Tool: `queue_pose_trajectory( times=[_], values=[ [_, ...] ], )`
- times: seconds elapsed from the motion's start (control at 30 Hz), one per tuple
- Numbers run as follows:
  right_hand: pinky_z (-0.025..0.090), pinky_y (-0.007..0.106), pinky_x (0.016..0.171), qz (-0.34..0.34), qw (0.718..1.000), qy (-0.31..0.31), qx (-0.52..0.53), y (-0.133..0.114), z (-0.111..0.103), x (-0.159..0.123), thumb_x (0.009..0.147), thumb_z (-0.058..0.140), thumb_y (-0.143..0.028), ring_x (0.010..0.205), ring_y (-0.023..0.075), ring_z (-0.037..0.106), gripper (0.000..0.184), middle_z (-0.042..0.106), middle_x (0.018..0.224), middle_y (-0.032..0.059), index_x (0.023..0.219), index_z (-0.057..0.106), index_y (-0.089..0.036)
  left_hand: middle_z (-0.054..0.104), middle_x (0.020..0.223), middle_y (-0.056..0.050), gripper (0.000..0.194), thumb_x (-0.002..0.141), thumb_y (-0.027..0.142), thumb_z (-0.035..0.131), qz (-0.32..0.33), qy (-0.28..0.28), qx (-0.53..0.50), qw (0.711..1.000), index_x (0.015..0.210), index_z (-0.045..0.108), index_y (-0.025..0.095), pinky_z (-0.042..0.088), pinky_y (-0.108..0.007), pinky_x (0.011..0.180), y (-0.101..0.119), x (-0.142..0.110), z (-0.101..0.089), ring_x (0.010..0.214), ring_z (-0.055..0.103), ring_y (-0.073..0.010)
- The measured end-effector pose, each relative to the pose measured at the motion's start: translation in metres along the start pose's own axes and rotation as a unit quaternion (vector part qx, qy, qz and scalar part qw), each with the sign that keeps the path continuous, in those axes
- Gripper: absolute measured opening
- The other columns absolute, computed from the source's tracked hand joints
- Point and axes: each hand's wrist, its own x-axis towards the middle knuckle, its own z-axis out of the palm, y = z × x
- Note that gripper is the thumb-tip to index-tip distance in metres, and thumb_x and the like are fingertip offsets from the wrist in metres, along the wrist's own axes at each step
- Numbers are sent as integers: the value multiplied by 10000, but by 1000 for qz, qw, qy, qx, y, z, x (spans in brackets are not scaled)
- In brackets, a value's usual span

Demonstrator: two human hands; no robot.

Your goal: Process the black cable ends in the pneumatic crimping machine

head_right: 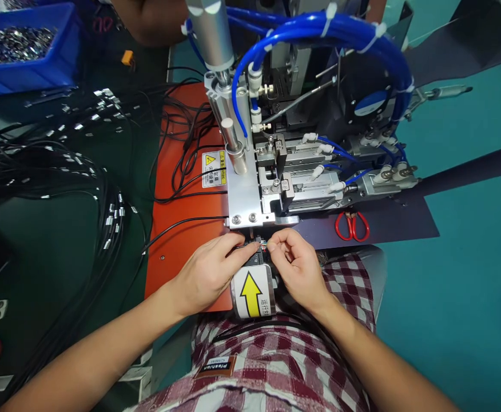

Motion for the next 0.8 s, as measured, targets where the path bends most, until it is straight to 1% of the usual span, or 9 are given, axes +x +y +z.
queue_pose_trajectory(
  times=[0.13,0.3,0.43,0.57,0.67,0.73,0.8],
  values=[
    [377,260,549,11,1000,2,0,-1,0,0,886,562,-319,590,139,439,144,489,696,-16,792,557,-210,598,849,-88,311,983,137,307,-2,-4,-6,1000,1077,600,93,544,-280,628,0,0,-1,748,585,-166],
    [381,250,488,103,994,-15,42,-7,-1,1,857,586,-396,532,132,446,196,491,645,-25,796,553,-213,598,850,-86,315,984,140,305,-1,-4,-4,1000,1071,604,95,538,-277,637,1,0,-1,754,584,-165],
    [389,240,497,135,989,-19,49,-17,-2,4,832,593,-374,506,116,465,191,489,594,-40,761,552,-201,599,834,-79,301,980,143,324,10,-5,-13,1000,1057,610,90,528,-277,641,-1,1,-1,729,570,-161],
    [328,228,438,180,983,-36,34,-24,-3,8,808,583,-376,445,102,418,208,473,508,-55,724,558,-188,603,835,-81,312,984,148,307,20,-14,-6,1000,1038,610,96,522,-284,638,-1,2,-3,719,560,-163],
    [293,226,423,193,980,-42,34,-26,-4,11,796,585,-387,427,97,406,230,474,477,-56,695,565,-181,608,861,-92,311,980,143,306,13,-34,1,999,1034,609,97,530,-301,649,0,3,-4,740,567,-175],
    [298,228,432,192,980,-44,34,-26,-5,12,792,590,-391,431,98,413,240,478,476,-54,683,564,-179,612,883,-97,303,978,141,315,5,-43,-10,999,1059,603,94,539,-309,667,1,2,-4,763,575,-180],
    [316,234,443,191,980,-51,30,-26,-7,10,794,599,-401,442,102,423,250,487,492,-48,694,572,-174,615,902,-103,303,979,146,318,0,-38,-33,999,1084,596,87,549,-312,693,0,2,-4,798,587,-185]
  ],
)
